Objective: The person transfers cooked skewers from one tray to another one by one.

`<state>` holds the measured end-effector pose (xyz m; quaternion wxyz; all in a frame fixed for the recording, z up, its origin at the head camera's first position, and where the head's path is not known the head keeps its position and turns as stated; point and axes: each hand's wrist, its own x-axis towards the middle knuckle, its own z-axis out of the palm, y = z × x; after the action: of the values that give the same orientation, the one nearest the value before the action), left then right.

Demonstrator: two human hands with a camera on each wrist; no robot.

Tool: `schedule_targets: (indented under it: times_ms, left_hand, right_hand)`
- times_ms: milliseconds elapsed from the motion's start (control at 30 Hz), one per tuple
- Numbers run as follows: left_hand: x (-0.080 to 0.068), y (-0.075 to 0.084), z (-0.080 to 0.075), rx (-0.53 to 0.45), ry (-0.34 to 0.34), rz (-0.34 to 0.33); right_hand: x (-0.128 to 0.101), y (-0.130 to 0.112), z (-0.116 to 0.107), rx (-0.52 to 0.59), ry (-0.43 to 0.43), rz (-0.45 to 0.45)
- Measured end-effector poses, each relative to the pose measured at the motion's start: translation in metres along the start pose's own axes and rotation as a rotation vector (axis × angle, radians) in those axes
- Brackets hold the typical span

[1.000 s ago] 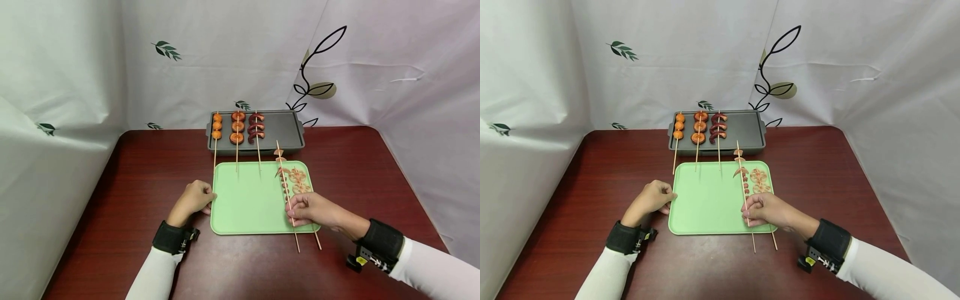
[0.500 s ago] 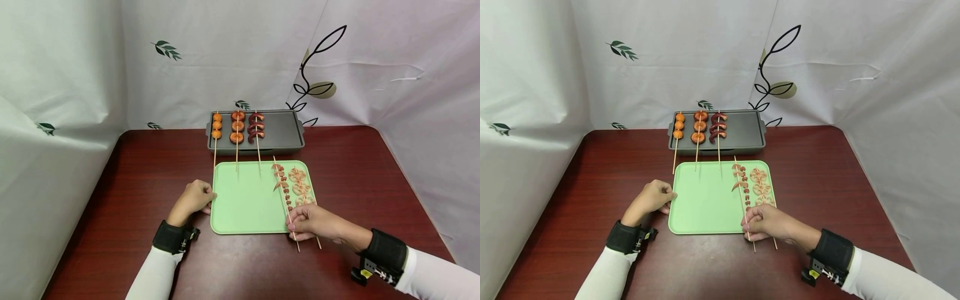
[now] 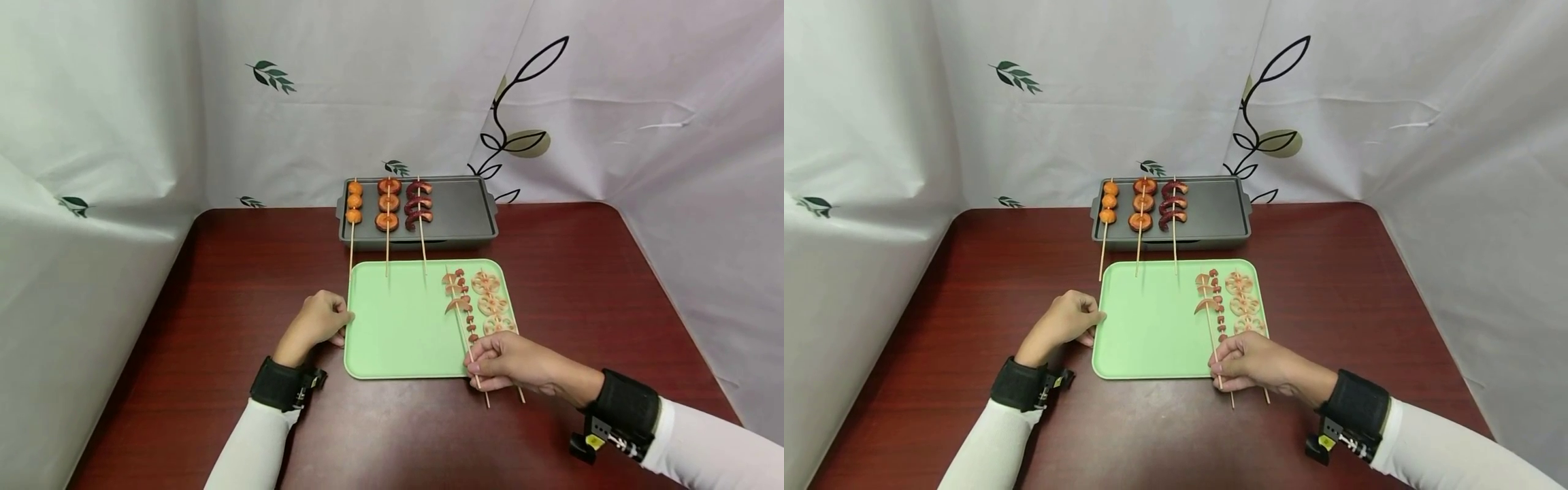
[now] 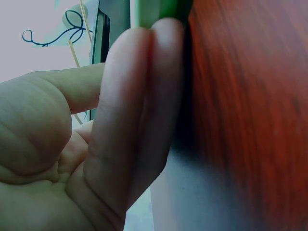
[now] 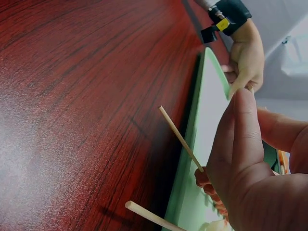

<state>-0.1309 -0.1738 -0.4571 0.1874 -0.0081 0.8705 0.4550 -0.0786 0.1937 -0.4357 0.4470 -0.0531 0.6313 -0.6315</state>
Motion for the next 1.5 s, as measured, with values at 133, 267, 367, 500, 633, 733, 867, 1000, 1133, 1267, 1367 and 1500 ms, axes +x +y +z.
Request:
schedule_targets:
  times_ms: [133,267,367,500,633,733,867,1000,1133,1267,1367,1500]
  left_hand:
    - [0.000,0.000,0.000,-0.001,-0.004,-0.005]
    - [0.000,0.001,0.000,-0.007,-0.006,-0.010]
    - [0.000,0.001,0.000,-0.010,-0.004,-0.009]
    - [0.000,0.001,-0.001,-0.012,-0.005,-0.010]
    - [0.001,0.001,-0.001,0.000,-0.008,-0.004]
    - [0.002,0.001,-0.001,0.013,-0.005,0.010]
    - [0.002,0.001,-0.002,0.017,-0.003,0.015]
    - [0.003,0.001,-0.001,0.007,-0.003,0.011]
    - [0.003,0.001,-0.001,0.005,-0.001,0.014]
    - [0.003,0.001,-0.001,0.004,-0.001,0.013]
    - [0.003,0.001,-0.001,-0.001,0.001,0.013]
    - [0.003,0.001,-0.001,-0.001,0.001,0.007]
  right_hand:
    - [0.001,0.001,0.000,0.005,0.007,0.012]
    - [0.001,0.002,0.000,0.010,0.017,0.024]
    - [0.001,0.002,0.000,0.017,0.015,0.032]
    - [0.001,0.002,0.000,0.023,0.004,0.045]
    - [-0.001,0.002,0.000,0.027,-0.018,0.059]
    - [-0.003,0.003,0.000,0.032,-0.033,0.066]
    - [-0.006,0.002,0.001,0.034,-0.051,0.063]
    - [-0.009,0.003,0.002,0.043,-0.061,0.044]
    - [-0.013,0.003,0.004,0.065,-0.058,0.045]
    - [-0.017,0.002,0.005,0.077,-0.052,0.058]
    - [-0.020,0.000,0.005,0.055,-0.037,0.065]
    - [-0.024,-0.003,0.003,0.002,-0.028,0.079]
